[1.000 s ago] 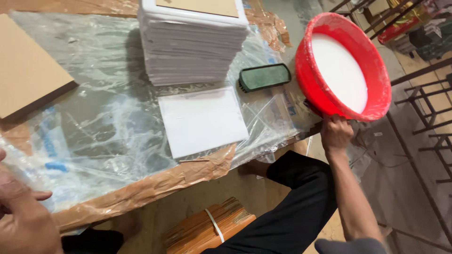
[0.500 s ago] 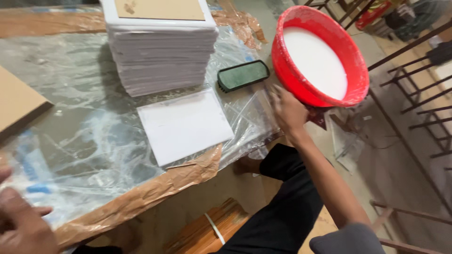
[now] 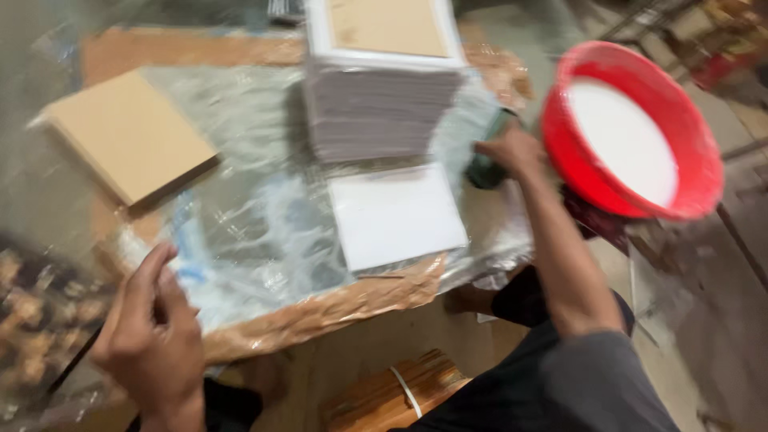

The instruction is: The person places a brown cover onto a white book block, smooths it down, and then uses a green squeegee to press the cover firmly onto the block. The person repeats this process for multiple book blocks, stacking the finished items.

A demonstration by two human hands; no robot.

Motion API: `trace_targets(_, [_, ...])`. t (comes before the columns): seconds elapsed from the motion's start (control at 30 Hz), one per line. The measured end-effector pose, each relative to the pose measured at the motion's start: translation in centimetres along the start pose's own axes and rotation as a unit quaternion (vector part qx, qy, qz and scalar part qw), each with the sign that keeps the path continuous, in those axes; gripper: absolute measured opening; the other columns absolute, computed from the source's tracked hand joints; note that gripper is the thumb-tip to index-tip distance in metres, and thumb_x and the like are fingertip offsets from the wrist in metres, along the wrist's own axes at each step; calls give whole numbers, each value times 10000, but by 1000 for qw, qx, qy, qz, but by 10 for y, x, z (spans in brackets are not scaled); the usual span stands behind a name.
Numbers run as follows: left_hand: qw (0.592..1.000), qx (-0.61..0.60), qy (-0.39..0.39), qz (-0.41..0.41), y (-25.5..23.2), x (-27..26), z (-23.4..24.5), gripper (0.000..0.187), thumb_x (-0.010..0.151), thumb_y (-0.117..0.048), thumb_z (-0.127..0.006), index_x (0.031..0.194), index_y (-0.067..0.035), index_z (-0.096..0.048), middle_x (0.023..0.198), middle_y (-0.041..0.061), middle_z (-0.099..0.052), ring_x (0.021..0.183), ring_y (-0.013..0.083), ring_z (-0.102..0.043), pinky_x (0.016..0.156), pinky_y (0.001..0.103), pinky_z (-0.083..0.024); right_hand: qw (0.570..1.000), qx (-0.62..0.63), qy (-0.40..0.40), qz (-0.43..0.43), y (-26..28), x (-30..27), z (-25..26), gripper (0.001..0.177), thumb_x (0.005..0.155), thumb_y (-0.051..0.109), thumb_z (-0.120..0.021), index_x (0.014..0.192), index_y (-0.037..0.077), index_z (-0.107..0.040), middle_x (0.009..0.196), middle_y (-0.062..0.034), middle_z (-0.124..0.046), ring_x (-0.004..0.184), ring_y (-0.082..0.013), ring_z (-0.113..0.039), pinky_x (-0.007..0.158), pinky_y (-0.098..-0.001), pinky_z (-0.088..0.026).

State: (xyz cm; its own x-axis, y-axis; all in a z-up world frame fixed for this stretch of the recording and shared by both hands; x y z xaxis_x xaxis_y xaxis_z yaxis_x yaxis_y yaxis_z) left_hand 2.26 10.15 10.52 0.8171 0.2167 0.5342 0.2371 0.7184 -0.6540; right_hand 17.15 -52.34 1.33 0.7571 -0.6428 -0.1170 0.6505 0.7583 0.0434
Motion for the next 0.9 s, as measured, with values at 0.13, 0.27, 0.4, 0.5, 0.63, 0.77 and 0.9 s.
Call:
trace_targets(0.13, [998, -12, -55, 42, 26, -9, 9, 178, 1077, -15, -667, 1225, -48, -759, 1132, 109, -775, 903, 214, -749, 736, 321, -566, 989, 113, -32, 85, 16, -93, 31, 1062, 716, 645, -729, 1622, 236, -358, 1232, -345, -675, 1105, -472, -684, 941, -521, -528])
trace_targets(0.27, [993, -31, -91, 69, 37, -13, 13, 188, 1070, -22, -652, 1230, -47, -748, 1129, 105, -779, 859, 196, -752, 706, 304, -570, 959, 220, 27, 175, 69, -198, 14, 938, 752, 454, -680, 1623, 347, -349, 1103, -241, -721, 888, -349, -755, 765, -468, -610])
trace_targets(0.4, [991, -12, -102, 80, 36, -12, 17, 176, 1059, -27, -661, 1205, -43, -757, 1086, 119, -782, 806, 195, -748, 666, 312, -564, 930, 180, 74, 313, 199, -262, 2, 862, 730, 449, -730, 1534, 441, -421, 1147, -172, -666, 841, -307, -746, 715, -443, -636])
trace_targets(0.5, [990, 3, -114, 77, 44, -14, 17, 172, 1062, -37, -662, 1202, -48, -761, 1079, 126, -778, 830, 205, -758, 677, 316, -572, 911, 74, 38, 403, 291, -312, -16, 842, 751, 507, -765, 1528, 410, -457, 1081, -200, -600, 817, -305, -680, 690, -446, -592])
trace_targets(0.63, [994, 19, -97, 52, 53, -26, 10, 128, 1126, -58, -648, 1220, -59, -736, 1111, 103, -773, 965, 204, -771, 805, 308, -610, 829, 35, 45, 556, 320, -359, -49, 858, 700, 500, -802, 1496, 378, -504, 1159, -215, -553, 793, -307, -663, 620, -428, -569])
trace_targets(0.77, [993, 76, -84, 41, 62, -19, 2, 138, 1098, -46, -676, 1200, -62, -768, 1117, 104, -770, 1004, 237, -750, 828, 354, -595, 829, 25, 60, 556, 260, -313, -35, 871, 648, 484, -821, 1460, 399, -518, 1074, -173, -575, 806, -329, -673, 693, -444, -572])
trace_targets(0.9, [986, 156, -53, -2, 69, -18, -15, 142, 1091, -49, -690, 1209, -66, -766, 1198, 93, -765, 1095, 244, -707, 947, 362, -576, 933, 18, 16, 359, 139, -236, 7, 857, 718, 453, -758, 1529, 444, -481, 990, -156, -669, 847, -322, -699, 791, -476, -565])
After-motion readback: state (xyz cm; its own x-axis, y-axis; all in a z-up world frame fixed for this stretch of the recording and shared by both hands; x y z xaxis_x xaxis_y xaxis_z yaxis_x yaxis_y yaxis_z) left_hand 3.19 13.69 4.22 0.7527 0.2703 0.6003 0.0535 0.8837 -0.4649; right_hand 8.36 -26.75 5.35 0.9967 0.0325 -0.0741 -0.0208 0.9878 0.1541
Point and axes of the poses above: each hand's wrist, its own x-axis towards the middle knuckle, its own z-axis out of the back of the hand, y = z × x, the point moved 7 cm from there along x, towards the middle knuckle
